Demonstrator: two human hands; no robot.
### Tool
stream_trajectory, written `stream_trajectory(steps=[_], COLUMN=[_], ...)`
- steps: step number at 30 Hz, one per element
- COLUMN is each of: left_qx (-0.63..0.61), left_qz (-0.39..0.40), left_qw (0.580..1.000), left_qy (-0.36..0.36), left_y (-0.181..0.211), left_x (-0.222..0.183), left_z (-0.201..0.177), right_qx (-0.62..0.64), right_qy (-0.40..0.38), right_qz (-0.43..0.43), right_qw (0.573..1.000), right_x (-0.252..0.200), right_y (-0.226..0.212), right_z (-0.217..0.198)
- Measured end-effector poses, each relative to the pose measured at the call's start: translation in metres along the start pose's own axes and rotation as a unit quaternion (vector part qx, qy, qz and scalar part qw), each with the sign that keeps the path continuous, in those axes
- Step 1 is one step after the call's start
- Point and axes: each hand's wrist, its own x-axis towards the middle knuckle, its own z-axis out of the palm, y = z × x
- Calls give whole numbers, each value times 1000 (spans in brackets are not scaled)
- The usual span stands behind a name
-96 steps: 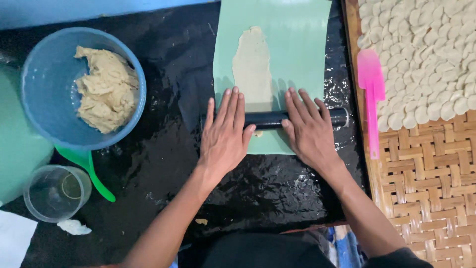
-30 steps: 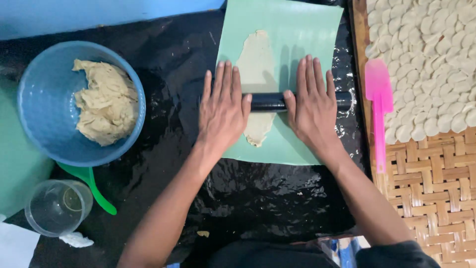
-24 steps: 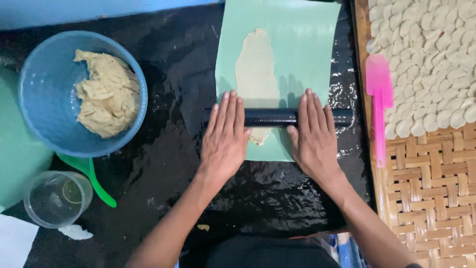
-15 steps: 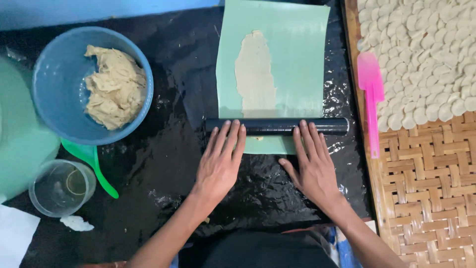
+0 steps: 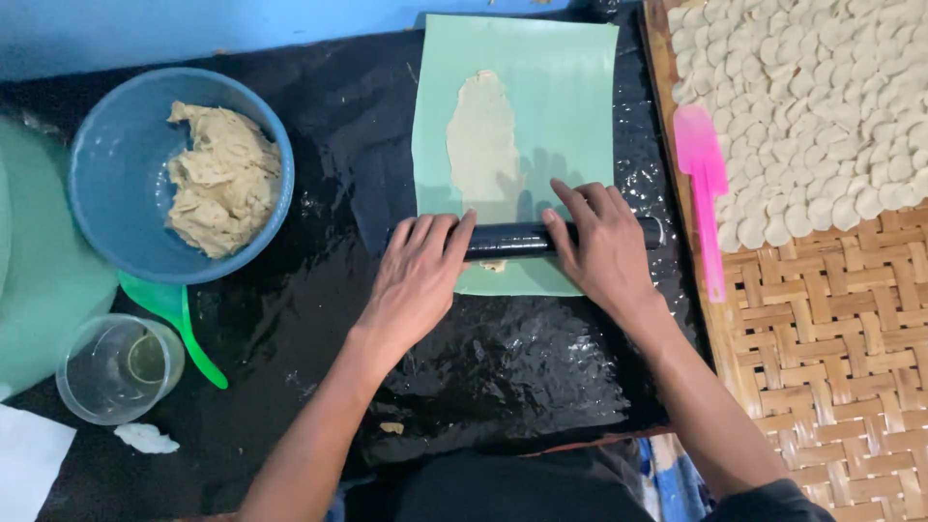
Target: Cutting circular shapes from a sheet of dough using a stencil and spatula, then re-rolling the scraps.
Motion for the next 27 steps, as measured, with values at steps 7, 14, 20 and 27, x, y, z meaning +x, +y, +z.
stream_trajectory(steps=[7, 14, 20, 27], left_qx=[23, 0, -26, -6], left_qz=[-26, -36, -39, -16], left_qw=[999, 999, 997, 1000], left_qy=[16, -18, 58, 14], left_y=[16, 45, 46, 33], left_x=[-35, -78, -74, -50], left_z=[31, 37, 30, 11], right_qx=[-78, -91, -70, -20], right_qy=[-35, -83, -30, 62], right_qz=[-43, -9, -21, -41], right_qw=[995, 992, 997, 997], right_x=[-34, -102, -131, -95], right_y=[-2, -6, -18, -22], right_z=[26, 34, 24, -2])
